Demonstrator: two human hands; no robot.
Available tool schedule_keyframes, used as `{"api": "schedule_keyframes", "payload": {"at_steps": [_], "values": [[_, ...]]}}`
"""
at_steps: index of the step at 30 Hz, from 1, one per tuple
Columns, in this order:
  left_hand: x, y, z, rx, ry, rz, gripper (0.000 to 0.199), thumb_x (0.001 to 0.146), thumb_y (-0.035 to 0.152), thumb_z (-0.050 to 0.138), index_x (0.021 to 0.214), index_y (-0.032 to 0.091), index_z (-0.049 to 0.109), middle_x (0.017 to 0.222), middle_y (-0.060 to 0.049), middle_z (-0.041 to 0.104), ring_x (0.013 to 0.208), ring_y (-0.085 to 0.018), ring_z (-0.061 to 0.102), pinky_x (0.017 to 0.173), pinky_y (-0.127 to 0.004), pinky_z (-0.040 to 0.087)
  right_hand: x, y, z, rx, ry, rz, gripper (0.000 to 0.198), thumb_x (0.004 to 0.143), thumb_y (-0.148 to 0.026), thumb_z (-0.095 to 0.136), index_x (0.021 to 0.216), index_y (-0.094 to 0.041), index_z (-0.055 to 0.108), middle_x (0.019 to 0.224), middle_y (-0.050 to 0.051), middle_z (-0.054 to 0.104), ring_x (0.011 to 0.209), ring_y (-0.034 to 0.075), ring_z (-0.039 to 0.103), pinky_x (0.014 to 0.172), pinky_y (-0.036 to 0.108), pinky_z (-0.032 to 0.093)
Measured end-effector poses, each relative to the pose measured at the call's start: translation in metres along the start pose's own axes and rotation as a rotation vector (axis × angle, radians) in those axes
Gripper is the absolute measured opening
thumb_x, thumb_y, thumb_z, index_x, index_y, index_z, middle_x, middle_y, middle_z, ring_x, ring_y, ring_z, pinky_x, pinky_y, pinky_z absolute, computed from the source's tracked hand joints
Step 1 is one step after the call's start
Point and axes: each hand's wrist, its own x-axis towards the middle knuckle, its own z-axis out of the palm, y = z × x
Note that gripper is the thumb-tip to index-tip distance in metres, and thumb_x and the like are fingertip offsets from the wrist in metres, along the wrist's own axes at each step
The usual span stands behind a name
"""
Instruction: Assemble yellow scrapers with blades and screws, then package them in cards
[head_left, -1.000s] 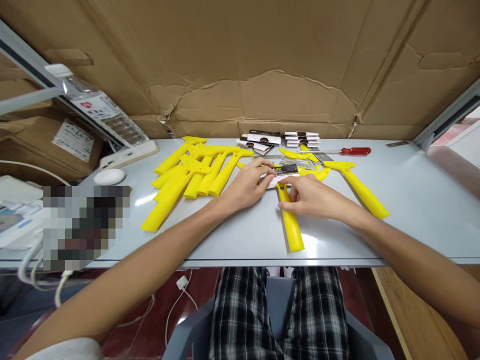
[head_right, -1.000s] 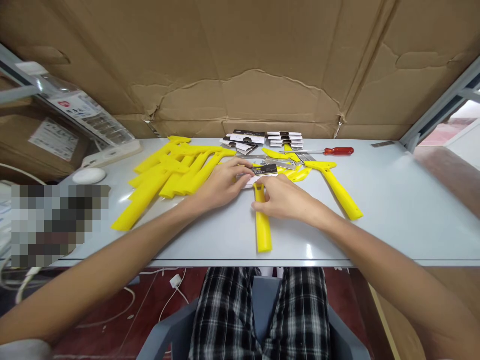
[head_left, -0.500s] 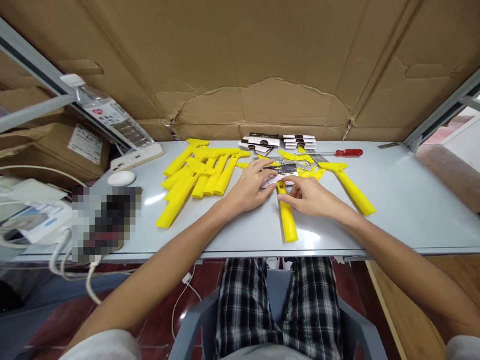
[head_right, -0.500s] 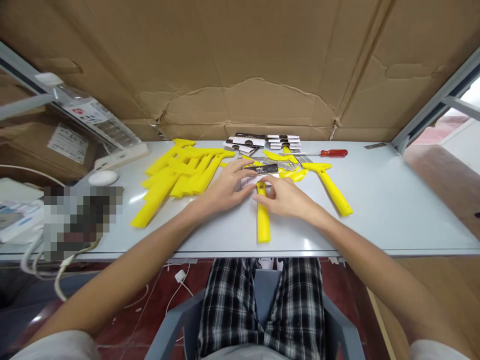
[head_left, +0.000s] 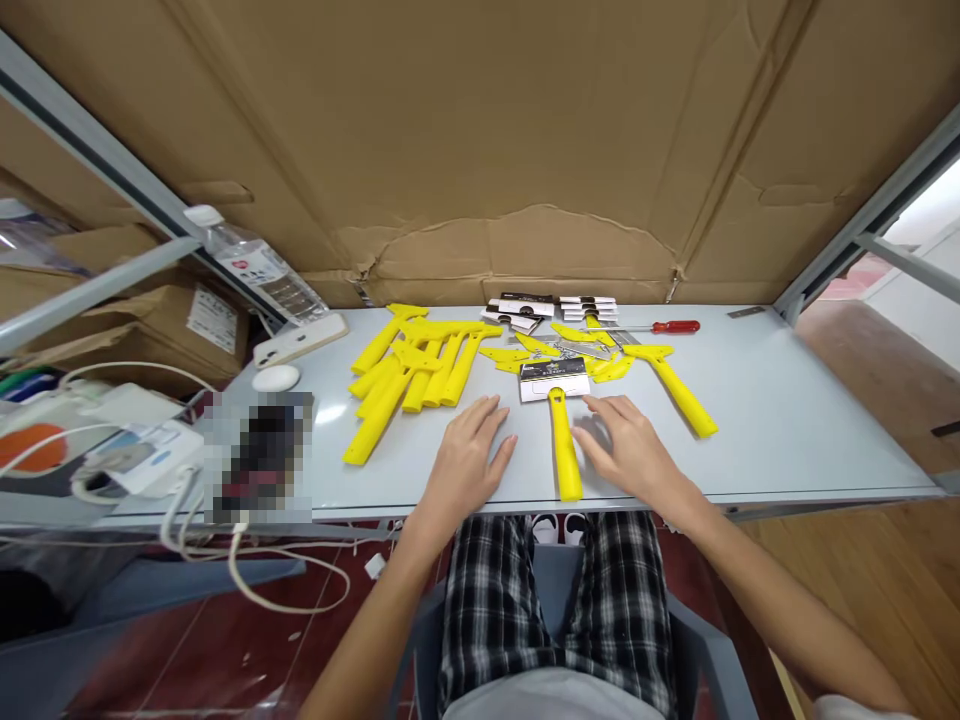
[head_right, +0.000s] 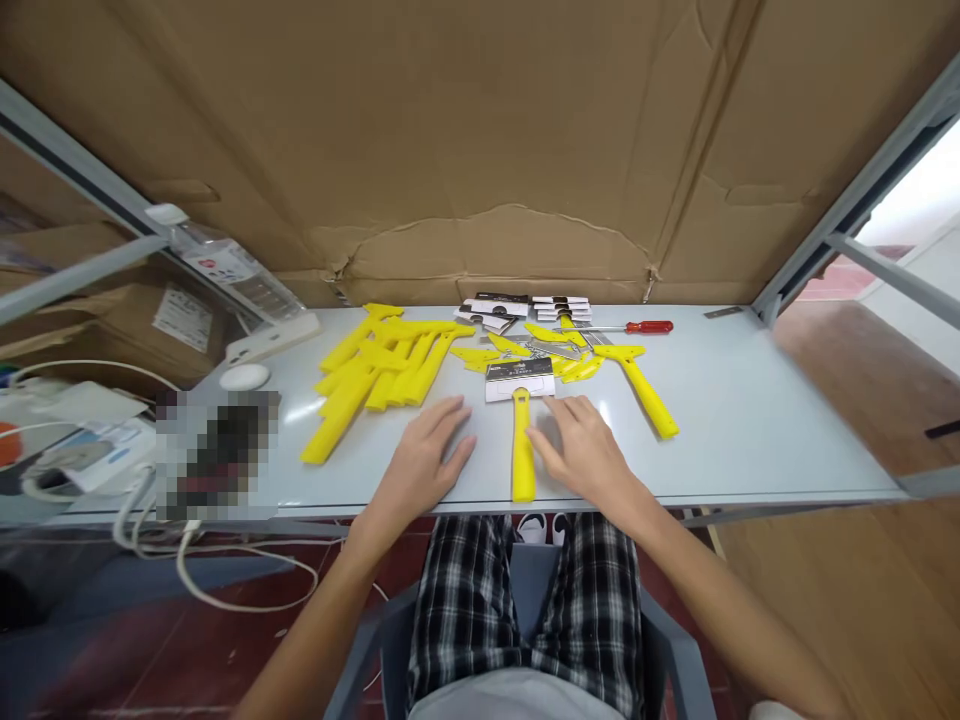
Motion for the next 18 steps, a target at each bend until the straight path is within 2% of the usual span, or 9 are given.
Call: {"api": "schedule_keyframes", "payload": {"at_steps": [2, 4, 7, 12, 18], "values": [[-0.006, 0.001, 0.002, 0.098, -0.088, 0.009, 0.051, 0.109, 0.040, 0.047, 0.151, 0.015, 0.059, 0.166, -0.019, 0.050, 0.158, -0.034, 0.044, 0.129, -0.055, 0.038, -0.014, 0.010, 0.003, -0.155, -0.004, 0.007, 0.066, 0.106, -0.054, 0.045, 0.150, -0.006, 0.060, 0.151, 0.020, 0.060, 0.144, 0.035, 0.053, 0.122, 0.052, 0.044], [-0.006, 0.002, 0.003, 0.184, -0.180, 0.031, 0.058, 0.111, 0.042, 0.042, 0.161, 0.014, 0.050, 0.172, -0.018, 0.041, 0.162, -0.034, 0.036, 0.131, -0.059, 0.032, -0.025, 0.017, 0.007, -0.287, -0.075, 0.001, 0.077, 0.107, -0.060, 0.039, 0.159, -0.003, 0.050, 0.168, 0.019, 0.042, 0.160, 0.037, 0.036, 0.131, 0.056, 0.034], [-0.003, 0.005, 0.003, 0.264, -0.254, 0.055, 0.063, 0.113, 0.043, 0.034, 0.167, 0.013, 0.041, 0.176, -0.015, 0.033, 0.165, -0.033, 0.030, 0.133, -0.062, 0.025, -0.033, 0.020, 0.010, -0.396, -0.178, 0.006, 0.084, 0.108, -0.063, 0.028, 0.166, -0.003, 0.039, 0.176, 0.016, 0.024, 0.167, 0.036, 0.021, 0.137, 0.059, 0.022], [-0.003, 0.006, 0.003, 0.312, -0.271, 0.063, 0.065, 0.113, 0.046, 0.032, 0.168, 0.012, 0.040, 0.177, -0.014, 0.028, 0.166, -0.032, 0.027, 0.133, -0.061, 0.024, -0.026, 0.016, 0.007, -0.409, -0.215, 0.031, 0.085, 0.107, -0.066, 0.027, 0.167, -0.007, 0.040, 0.176, 0.016, 0.021, 0.168, 0.036, 0.021, 0.137, 0.060, 0.022], [-0.004, 0.005, 0.006, 0.269, -0.232, 0.062, 0.063, 0.113, 0.045, 0.034, 0.168, 0.016, 0.041, 0.176, -0.015, 0.031, 0.165, -0.033, 0.030, 0.133, -0.062, 0.024, -0.015, 0.018, 0.005, -0.403, -0.301, 0.041, 0.089, 0.107, -0.067, 0.026, 0.169, -0.003, 0.033, 0.177, 0.017, 0.017, 0.169, 0.035, 0.015, 0.138, 0.061, 0.016]]}}
